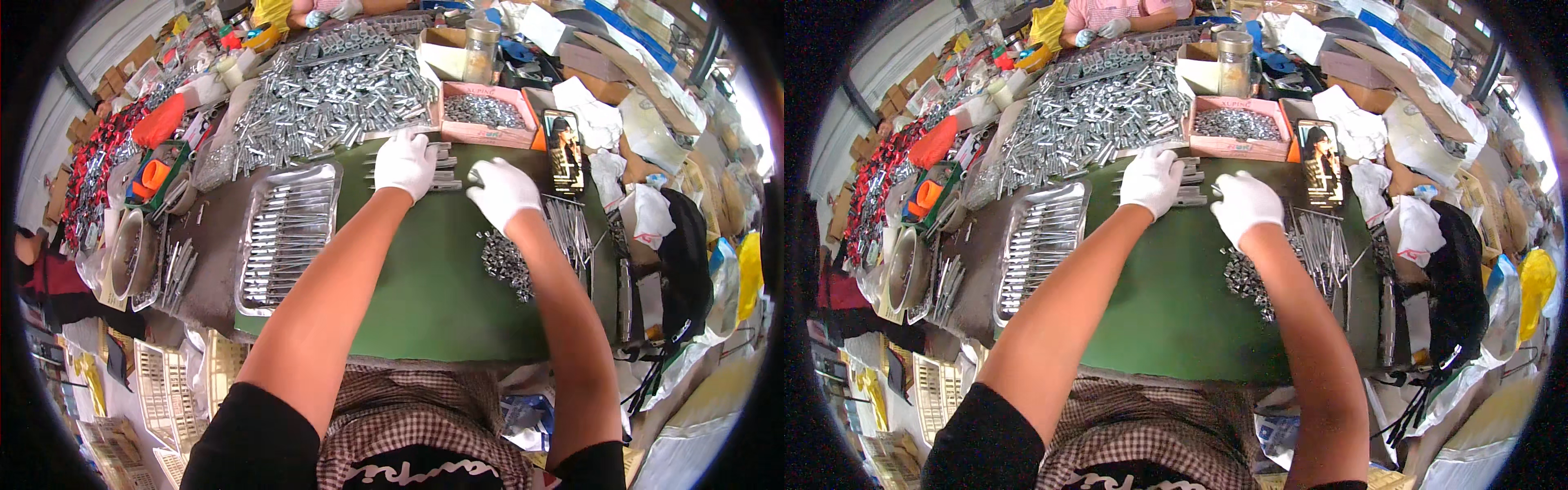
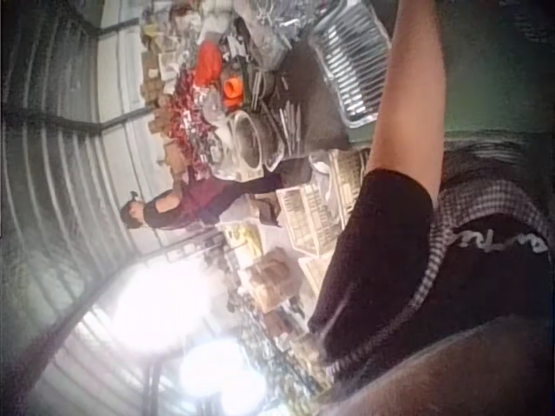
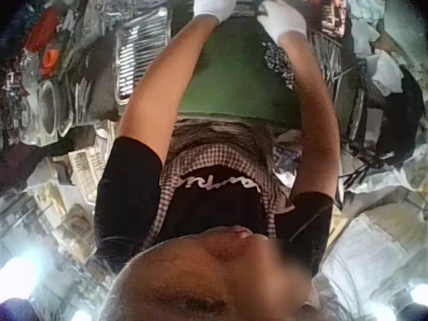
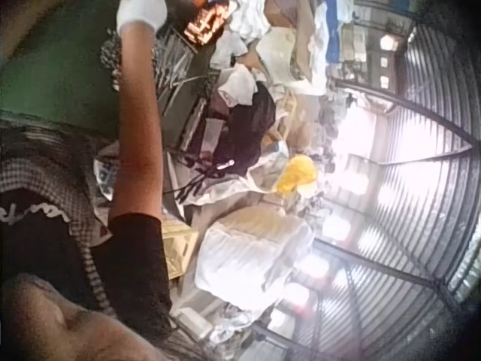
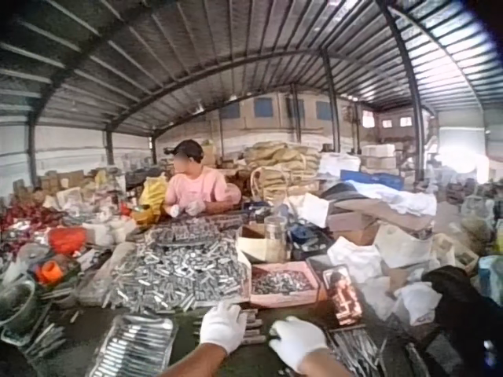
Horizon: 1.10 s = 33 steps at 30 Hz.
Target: The person assembles metal hardware by hand, inserting metal rods and small fittings into metal tubular casings.
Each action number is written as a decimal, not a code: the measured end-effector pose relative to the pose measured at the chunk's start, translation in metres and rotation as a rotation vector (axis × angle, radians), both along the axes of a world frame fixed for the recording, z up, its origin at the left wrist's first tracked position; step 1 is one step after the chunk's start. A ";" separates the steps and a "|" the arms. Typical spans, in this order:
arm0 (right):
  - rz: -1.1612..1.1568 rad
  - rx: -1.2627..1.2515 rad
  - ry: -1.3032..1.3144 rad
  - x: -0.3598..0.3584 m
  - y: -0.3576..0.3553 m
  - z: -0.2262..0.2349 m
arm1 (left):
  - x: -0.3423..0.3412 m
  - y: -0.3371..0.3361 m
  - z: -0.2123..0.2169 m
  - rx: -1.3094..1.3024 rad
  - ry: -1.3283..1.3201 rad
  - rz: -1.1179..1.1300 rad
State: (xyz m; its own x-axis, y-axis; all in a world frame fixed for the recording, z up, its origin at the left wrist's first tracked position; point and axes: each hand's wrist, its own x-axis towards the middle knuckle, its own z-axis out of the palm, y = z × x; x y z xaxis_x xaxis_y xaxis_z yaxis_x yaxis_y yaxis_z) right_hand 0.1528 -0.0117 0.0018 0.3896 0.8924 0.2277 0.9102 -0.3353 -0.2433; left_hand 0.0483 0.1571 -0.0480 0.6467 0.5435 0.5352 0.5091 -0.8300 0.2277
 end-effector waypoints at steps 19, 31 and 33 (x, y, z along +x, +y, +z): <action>-0.294 0.370 0.430 -0.036 -0.166 -0.020 | -0.055 -0.070 0.006 -0.021 0.011 -0.007; -0.195 0.394 0.231 -0.028 -0.151 -0.023 | -0.071 -0.084 0.005 0.098 0.005 -0.092; -0.207 0.346 0.202 -0.020 -0.153 -0.013 | -0.067 -0.080 0.007 0.048 0.028 -0.092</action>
